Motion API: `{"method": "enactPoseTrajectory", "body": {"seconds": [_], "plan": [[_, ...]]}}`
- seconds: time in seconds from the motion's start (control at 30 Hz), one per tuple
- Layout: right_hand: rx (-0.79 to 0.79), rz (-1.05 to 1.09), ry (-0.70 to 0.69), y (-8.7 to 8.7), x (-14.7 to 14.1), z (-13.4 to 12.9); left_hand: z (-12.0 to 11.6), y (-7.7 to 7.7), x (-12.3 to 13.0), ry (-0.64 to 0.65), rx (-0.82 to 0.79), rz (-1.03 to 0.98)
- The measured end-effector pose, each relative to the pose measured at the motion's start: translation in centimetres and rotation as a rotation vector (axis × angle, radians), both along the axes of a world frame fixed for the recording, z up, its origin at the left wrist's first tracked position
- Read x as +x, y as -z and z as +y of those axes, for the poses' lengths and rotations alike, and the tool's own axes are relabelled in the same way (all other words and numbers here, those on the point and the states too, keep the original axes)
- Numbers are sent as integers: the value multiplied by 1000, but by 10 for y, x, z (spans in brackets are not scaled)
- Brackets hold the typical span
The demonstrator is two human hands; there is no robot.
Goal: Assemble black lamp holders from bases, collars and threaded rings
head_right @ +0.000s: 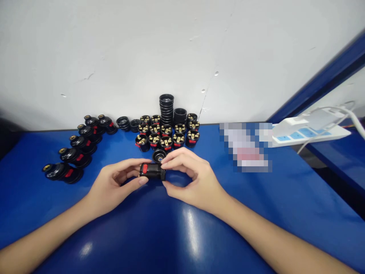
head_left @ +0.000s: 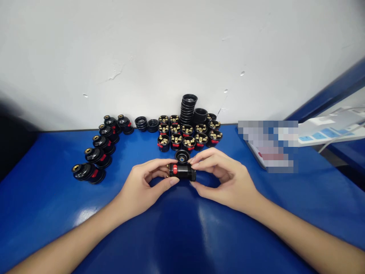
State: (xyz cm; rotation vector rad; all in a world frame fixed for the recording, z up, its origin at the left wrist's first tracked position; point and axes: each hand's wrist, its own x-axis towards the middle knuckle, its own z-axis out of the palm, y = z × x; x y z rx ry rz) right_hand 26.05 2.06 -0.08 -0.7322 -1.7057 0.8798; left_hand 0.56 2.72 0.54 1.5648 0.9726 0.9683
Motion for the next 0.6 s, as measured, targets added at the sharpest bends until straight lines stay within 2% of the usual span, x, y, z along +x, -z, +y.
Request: {"method": "enactPoseTrajectory", "body": {"seconds": [0.23, 0.47, 0.6], "plan": [[-89, 36, -35, 1, 0, 1, 1, 1, 0, 25, 4, -107], [-123, 68, -75, 2, -1, 0, 1, -2, -2, -26, 167, -74], [-168, 90, -65, 1, -2, 1, 1, 1, -3, 30, 204, -92]]}}
